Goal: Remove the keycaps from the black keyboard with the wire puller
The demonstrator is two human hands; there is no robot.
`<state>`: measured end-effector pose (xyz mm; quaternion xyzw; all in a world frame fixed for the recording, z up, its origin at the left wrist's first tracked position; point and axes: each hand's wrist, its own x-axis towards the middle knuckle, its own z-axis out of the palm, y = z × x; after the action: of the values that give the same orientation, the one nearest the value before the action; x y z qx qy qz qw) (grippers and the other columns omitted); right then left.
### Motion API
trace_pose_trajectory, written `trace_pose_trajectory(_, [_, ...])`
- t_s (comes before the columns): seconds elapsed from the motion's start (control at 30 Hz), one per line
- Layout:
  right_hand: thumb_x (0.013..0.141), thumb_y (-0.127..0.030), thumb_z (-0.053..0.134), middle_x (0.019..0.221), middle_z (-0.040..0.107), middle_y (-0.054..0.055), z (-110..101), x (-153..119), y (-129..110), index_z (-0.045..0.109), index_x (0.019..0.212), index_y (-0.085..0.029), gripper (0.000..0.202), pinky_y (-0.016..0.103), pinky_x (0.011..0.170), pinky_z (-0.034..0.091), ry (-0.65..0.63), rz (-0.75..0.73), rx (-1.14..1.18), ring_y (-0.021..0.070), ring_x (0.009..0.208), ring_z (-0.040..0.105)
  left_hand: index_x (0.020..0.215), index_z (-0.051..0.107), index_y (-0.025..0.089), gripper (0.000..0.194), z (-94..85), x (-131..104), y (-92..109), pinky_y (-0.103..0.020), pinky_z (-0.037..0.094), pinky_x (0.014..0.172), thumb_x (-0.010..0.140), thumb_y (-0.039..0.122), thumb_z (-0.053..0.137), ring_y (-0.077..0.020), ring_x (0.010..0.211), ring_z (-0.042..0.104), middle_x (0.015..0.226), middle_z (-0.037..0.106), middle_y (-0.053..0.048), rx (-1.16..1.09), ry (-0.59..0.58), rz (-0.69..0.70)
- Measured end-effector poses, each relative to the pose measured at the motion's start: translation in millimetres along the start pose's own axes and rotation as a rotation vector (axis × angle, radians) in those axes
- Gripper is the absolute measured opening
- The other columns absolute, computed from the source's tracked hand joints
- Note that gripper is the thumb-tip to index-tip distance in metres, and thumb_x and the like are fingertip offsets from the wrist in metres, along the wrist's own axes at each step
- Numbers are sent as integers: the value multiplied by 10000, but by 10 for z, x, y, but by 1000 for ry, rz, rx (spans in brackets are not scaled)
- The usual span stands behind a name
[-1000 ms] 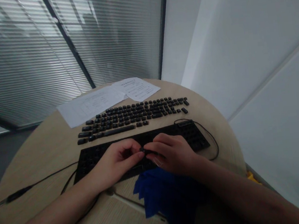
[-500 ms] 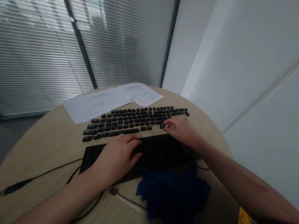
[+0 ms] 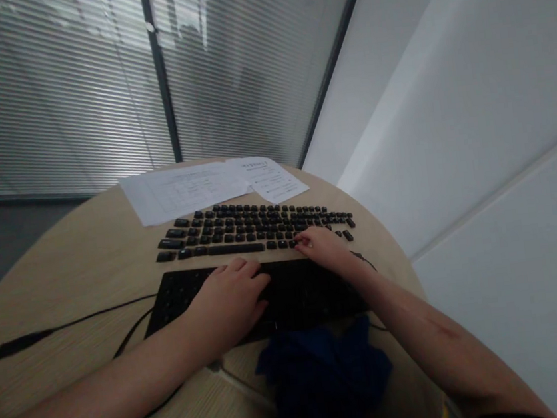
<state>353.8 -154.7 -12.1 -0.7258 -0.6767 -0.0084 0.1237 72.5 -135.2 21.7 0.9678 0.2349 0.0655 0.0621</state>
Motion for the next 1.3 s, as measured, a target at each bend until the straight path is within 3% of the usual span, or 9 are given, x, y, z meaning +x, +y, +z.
trace_pose_trajectory(0.27, [982, -337, 628, 994, 758, 120, -246, -184, -30, 802, 1112, -180, 268, 406, 896, 551, 192, -26, 86, 277, 975, 709, 1090, 772, 166, 194, -42, 15, 22, -531, 579, 956, 941, 256, 686, -368, 1181, 647, 1208, 719, -141, -10, -24, 0])
trace_pose_trajectory(0.37, [1021, -460, 516, 971, 743, 113, -459, -448, -56, 788, 1095, -199, 384, 429, 846, 576, 318, 64, 427, 278, 921, 709, 1086, 772, 162, 196, -45, 12, 16, -539, 581, 941, 937, 244, 674, -379, 1175, 646, 1201, 719, -150, -8, -29, 4])
trace_pose_trajectory(0.47, [1027, -582, 389, 865, 700, 99, -698, -769, -86, 752, 1109, -195, 537, 455, 750, 609, 298, 228, 941, 270, 780, 698, 1078, 769, 160, 199, -21, 16, 6, -544, 578, 925, 939, 258, 666, -390, 1161, 642, 1171, 719, -157, 0, -12, 17])
trace_pose_trajectory(0.57, [998, -639, 393, 651, 589, 47, -809, -1042, -103, 734, 943, -227, 538, 447, 708, 615, 291, 310, 1150, 233, 617, 613, 1095, 763, 164, 215, 11, 25, 8, -538, 570, 911, 924, 260, 674, -396, 1146, 642, 1180, 715, -162, 8, 15, 23])
trace_pose_trajectory(0.7, [973, -692, 486, 459, 380, -63, -669, -1284, -79, 658, 858, -252, 486, 350, 512, 542, 206, 377, 1244, 159, 406, 424, 1132, 753, 168, 242, 17, 32, 23, -529, 561, 924, 921, 256, 674, -394, 1160, 637, 1199, 713, -158, 21, 10, 7])
trace_pose_trajectory(0.93, [864, -623, 793, 786, 713, 3, -540, -1472, -1, 586, 1077, -247, 479, 312, 565, 594, -84, 167, 1284, 183, 614, 712, 1128, 756, 187, 207, -1, 25, 3, -499, 552, 982, 970, 280, 660, -342, 1144, 659, 1213, 728, -122, 8, 61, 40])
trace_pose_trajectory(1.07, [956, -632, 669, 831, 712, 26, -476, -1439, -42, 583, 1075, -225, 433, 284, 593, 583, -74, 134, 1210, 163, 661, 702, 958, 754, 190, 203, -12, 35, 46, -400, 564, 872, 1019, 240, 567, -263, 955, 698, 988, 749, -82, -56, 47, 163])
trace_pose_trajectory(1.17, [1004, -593, 592, 710, 626, -20, -381, -1399, -80, 577, 996, -220, 374, 231, 523, 484, -27, 116, 1096, 125, 577, 591, 855, 706, 191, 273, -11, 45, 102, -340, 534, 718, 1043, 263, 520, -225, 792, 697, 854, 732, -53, -63, -61, 147])
trace_pose_trajectory(1.3, [1026, -513, 547, 675, 582, -38, -307, -1360, -113, 553, 970, -225, 294, 218, 500, 416, -86, 133, 1003, 117, 553, 516, 823, 677, 199, 239, 12, 60, 131, -316, 496, 658, 1019, 276, 563, -222, 765, 707, 846, 735, -39, -57, -170, 130])
